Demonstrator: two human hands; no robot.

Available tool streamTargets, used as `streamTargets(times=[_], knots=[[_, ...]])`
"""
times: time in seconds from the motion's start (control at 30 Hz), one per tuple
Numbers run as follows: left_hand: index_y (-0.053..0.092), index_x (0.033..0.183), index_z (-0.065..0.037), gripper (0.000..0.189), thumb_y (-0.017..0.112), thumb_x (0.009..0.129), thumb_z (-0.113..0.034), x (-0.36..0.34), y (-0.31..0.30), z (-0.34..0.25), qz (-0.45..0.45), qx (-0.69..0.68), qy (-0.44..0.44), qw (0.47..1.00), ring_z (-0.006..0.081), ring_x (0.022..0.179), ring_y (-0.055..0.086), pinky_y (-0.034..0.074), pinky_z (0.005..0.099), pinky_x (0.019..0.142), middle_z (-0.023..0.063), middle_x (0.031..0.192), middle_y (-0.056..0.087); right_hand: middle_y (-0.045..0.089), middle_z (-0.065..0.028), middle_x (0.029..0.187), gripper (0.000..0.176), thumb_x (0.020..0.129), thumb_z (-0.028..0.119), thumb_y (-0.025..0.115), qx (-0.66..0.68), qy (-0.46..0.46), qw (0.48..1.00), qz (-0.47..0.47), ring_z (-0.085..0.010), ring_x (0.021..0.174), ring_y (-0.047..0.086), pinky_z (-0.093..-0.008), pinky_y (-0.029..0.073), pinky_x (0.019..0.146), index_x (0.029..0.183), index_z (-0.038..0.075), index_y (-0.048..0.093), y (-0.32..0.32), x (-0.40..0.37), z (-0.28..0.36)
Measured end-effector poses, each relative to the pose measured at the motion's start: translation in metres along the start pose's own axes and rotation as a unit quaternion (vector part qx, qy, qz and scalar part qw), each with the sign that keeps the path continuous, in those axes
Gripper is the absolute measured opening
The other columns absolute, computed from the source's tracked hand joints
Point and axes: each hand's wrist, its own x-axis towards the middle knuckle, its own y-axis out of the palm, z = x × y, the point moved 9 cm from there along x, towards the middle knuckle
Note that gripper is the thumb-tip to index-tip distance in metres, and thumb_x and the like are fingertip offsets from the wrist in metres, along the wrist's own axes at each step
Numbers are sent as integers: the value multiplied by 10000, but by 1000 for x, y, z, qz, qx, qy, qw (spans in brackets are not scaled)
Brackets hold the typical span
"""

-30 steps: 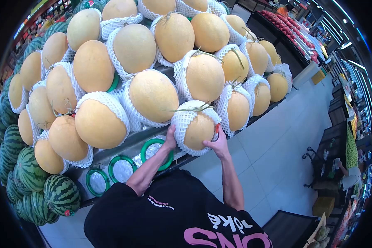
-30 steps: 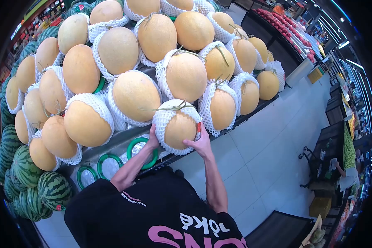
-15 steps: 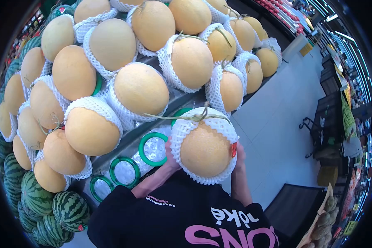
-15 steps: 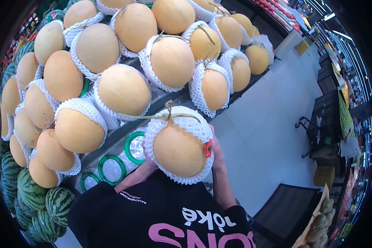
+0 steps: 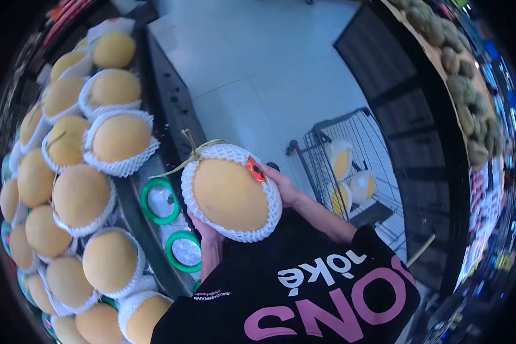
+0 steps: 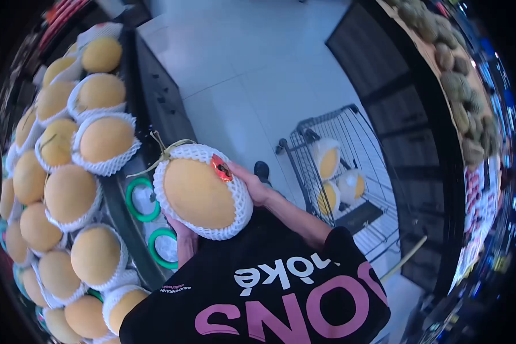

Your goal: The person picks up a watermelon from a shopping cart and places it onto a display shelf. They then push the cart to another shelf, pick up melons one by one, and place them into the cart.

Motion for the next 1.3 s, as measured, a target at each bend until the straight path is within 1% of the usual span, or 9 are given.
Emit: streamTargets(times=[0.17, 0.47, 0.6, 0.73, 0.83, 0.9, 1.0, 1.23, 1.3], knots=[[421, 1438, -105, 673, 256, 990, -580, 28, 46, 40, 88, 108, -34, 990, 292, 1291, 496, 418, 453, 1062, 115, 1432, 493, 391, -136, 1490, 624, 1022, 374, 433, -48, -151, 986, -50, -201, 1367, 400, -352, 308, 1142, 1493, 3, 257, -24, -57, 45], [412, 1442, -100, 694, 265, 990, -607, 28, 206, 209, 111, 160, -252, 948, 295, 1309, 474, 401, 460, 1076, 118, 1446, 479, 523, -142, 1397, 592, 1017, 431, 417, 132, -243, 953, -125, -200, 1237, 552, -361, 438, 1054, 1453, 31, 386, -189, -190, 104], [360, 1489, -117, 806, 277, 947, -708, 24, 273, 309, 184, 145, -428, 873, 306, 1375, 407, 341, 489, 1126, 116, 1515, 407, 539, -135, 1387, 566, 1018, 426, 415, 184, -272, 920, -213, -214, 1220, 568, -368, 448, 1048, 1437, 45, 420, -268, -263, 125], [433, 1440, -72, 803, 368, 936, -693, 41, 309, 419, 208, 106, -577, 783, 320, 1288, 512, 434, 499, 1057, 153, 1442, 492, 550, -123, 1373, 582, 996, 424, 462, 250, -235, 905, -252, -204, 1207, 574, -354, 445, 1040, 1439, 48, 419, -327, -305, 108], [480, 1403, -85, 684, 447, 954, -600, 94, 253, 508, 219, 162, -583, 765, 306, 1222, 566, 487, 490, 1003, 148, 1396, 536, 561, -135, 1363, 607, 979, 454, 483, 167, -287, 878, -343, -220, 1186, 590, -376, 460, 1031, 1423, 43, 437, -352, -327, 128], [501, 1380, -87, 601, 465, 970, -525, 76, 272, 517, 225, 127, -603, 754, 293, 1191, 585, 492, 481, 1001, 148, 1363, 562, 515, -139, 1412, 590, 994, 423, 457, 202, -287, 863, -362, -228, 1253, 542, -371, 420, 1072, 1442, 41, 415, -362, -338, 126], [530, 1351, -86, 517, 456, 994, -453, 63, 279, 534, 209, 84, -606, 763, 283, 1146, 614, 497, 476, 996, 151, 1303, 604, 464, -150, 1457, 563, 1013, 402, 416, 248, -403, 796, -378, -241, 1329, 471, -372, 372, 1114, 1454, 53, 407, -359, -372, 125], [543, 1334, -56, 551, 474, 983, -475, 108, 275, 589, 215, 127, -533, 809, 290, 1097, 640, 495, 450, 1005, 154, 1246, 639, 449, -128, 1480, 654, 1021, 537, 309, 399, -478, 691, -369, -296, 1344, 452, -461, 353, 1122, 1492, 85, 344, -419, -344, 107], [565, 1302, -47, 569, 484, 967, -501, 119, 303, 620, 185, 173, -608, 752, 285, 1059, 655, 511, 431, 981, 150, 1219, 652, 460, -131, 1469, 671, 1010, 566, 311, 376, -504, 677, -384, -307, 1326, 470, -482, 371, 1105, 1482, 93, 369, -469, -341, 102]])
